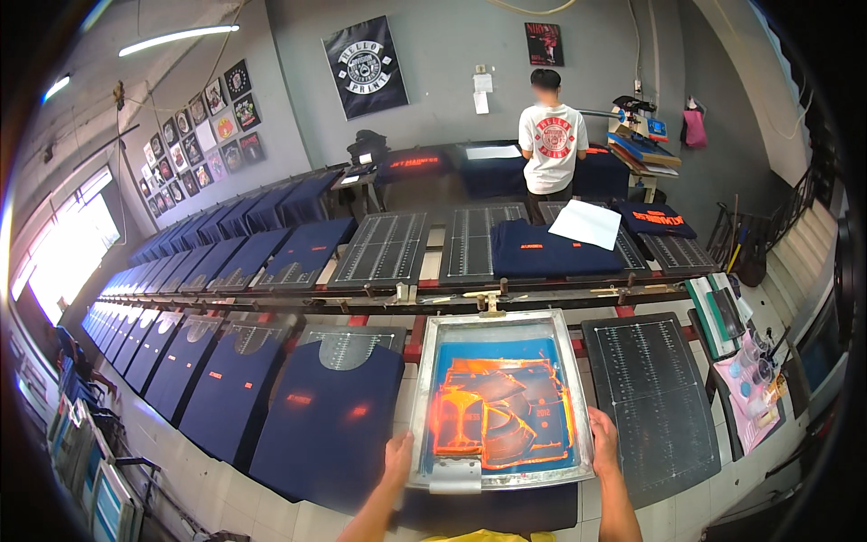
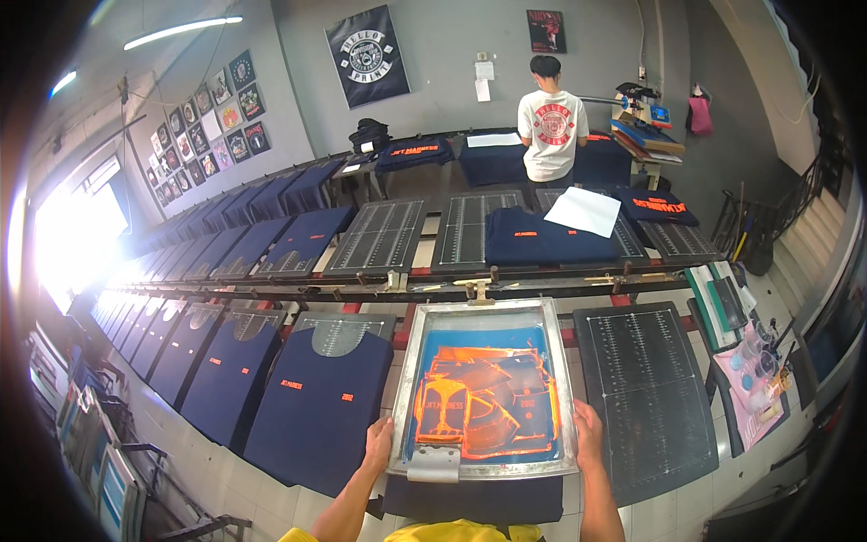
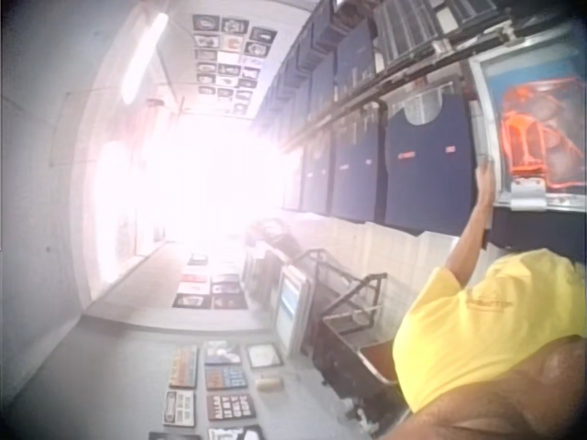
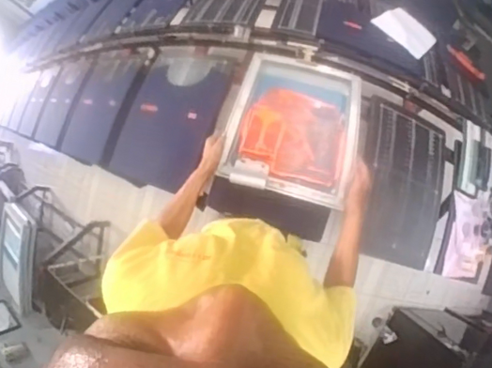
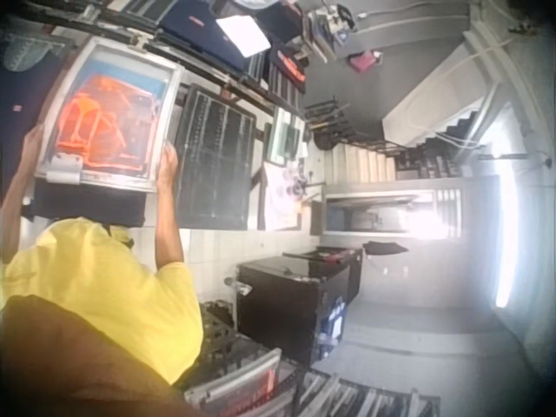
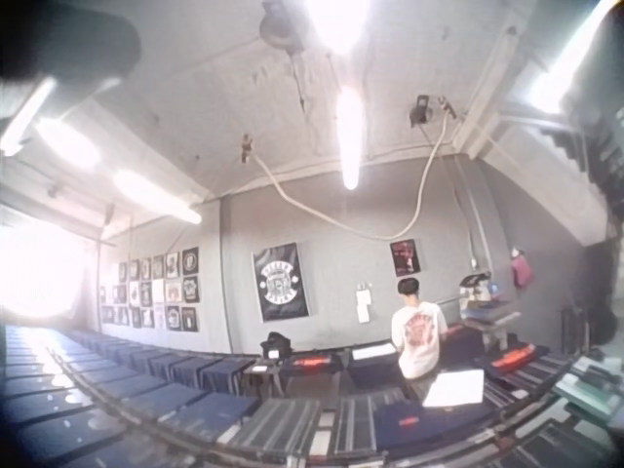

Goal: The person is screen printing designs onto a series of navy blue t-shirts using an orange ink and a handheld squeegee. They move the screen frame along a metal track, lower it onto each shirt, apply ink with the squeegee, and then lift the frame to move to the next garment.

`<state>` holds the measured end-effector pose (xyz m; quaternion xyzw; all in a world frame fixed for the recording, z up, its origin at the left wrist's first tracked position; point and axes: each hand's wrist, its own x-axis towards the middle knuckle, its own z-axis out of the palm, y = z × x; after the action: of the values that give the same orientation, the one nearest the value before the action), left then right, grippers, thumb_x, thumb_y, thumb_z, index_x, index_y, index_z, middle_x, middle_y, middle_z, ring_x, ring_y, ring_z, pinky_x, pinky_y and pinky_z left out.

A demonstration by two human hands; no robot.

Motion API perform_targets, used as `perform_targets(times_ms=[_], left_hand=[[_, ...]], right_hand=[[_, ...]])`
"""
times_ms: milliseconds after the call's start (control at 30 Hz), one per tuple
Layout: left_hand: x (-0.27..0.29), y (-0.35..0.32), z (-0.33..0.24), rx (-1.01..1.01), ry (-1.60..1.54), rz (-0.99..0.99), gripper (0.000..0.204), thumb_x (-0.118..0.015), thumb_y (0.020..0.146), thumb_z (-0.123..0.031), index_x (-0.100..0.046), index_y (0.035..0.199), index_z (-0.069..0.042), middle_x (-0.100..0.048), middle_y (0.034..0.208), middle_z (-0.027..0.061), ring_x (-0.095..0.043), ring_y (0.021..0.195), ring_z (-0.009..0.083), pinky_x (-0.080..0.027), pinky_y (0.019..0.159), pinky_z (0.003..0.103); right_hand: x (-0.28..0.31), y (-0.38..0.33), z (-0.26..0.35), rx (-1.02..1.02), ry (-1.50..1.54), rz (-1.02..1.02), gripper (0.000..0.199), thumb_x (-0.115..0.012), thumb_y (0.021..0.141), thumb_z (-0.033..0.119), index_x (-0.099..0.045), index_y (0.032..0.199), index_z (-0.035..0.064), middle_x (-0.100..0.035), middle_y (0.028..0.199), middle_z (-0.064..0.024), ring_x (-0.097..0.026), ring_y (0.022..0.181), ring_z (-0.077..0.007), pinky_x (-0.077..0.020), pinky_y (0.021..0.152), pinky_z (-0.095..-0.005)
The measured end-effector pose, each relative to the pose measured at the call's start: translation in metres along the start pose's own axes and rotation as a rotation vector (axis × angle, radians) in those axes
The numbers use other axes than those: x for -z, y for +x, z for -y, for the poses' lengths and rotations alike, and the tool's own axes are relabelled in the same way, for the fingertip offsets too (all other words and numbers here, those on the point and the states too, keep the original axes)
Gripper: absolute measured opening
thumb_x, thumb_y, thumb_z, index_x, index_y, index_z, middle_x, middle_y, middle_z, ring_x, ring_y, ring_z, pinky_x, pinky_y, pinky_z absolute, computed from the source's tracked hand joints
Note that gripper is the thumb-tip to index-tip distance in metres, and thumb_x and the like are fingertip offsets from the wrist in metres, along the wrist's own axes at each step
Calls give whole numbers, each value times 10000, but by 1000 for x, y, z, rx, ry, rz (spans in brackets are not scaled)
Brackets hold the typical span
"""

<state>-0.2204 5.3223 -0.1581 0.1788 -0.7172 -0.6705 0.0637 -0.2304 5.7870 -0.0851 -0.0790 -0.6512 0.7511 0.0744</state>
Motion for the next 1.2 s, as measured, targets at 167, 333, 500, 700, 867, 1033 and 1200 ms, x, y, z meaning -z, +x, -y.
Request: perform_targets(times_ms=[167,333,500,700,867,1033,1200], left_hand=[[2,7,-16,43,-37,35,513,-579,1004,-347,-632,1260,94,-695,1183,200,-628,1115,261,-463,989,384],[11,12,0,25,-43,23,505,-580,1009,-329,-620,1268,103,-689,1196,198,-628,1115,263,-463,996,380],[7,3,-23,52,-113,18,505,-582,1010,-319,-606,1287,103,-684,1205,212,-618,1162,273,-451,1029,371],[8,12,0,23,-47,9,486,-573,1017,-304,-607,1272,108,-692,1174,197,-633,1101,245,-473,974,358],[12,20,20,-136,72,58,422,-565,1017,-285,-646,1173,99,-703,984,152,-629,941,193,-488,844,351],[-3,10,11,-182,113,-62,375,-552,1024,-265,-663,1097,86,-644,838,106,-571,831,148,-471,751,350],[-2,16,12,-79,200,-88,389,-537,1038,-264,-654,1112,99,-690,911,127,-610,875,159,-482,780,343]], right_hand=[[-4,-4,-10,12,0,-26,546,-620,939,250,-543,1374,-71,-595,1373,-184,-533,1307,-249,-353,1141,-365],[-19,-8,-1,17,-43,-24,551,-628,942,250,-536,1381,-72,-590,1381,-188,-530,1310,-251,-351,1140,-369],[-26,-9,1,42,-46,-10,542,-610,949,264,-540,1367,-74,-602,1356,-168,-546,1282,-238,-378,1122,-360],[-17,-3,-16,64,-56,7,606,-614,943,313,-519,1394,-81,-582,1387,-193,-524,1315,-260,-351,1142,-371],[-15,-6,-27,78,-115,21,600,-603,951,263,-485,1426,-84,-524,1451,-222,-451,1399,-283,-287,1192,-393],[-18,-8,-49,125,-156,29,560,-575,962,133,-424,1453,-92,-445,1517,-232,-378,1460,-292,-245,1220,-412],[-25,-8,-49,130,-204,26,550,-565,984,135,-402,1457,-93,-443,1517,-230,-362,1470,-296,-245,1221,-424]])
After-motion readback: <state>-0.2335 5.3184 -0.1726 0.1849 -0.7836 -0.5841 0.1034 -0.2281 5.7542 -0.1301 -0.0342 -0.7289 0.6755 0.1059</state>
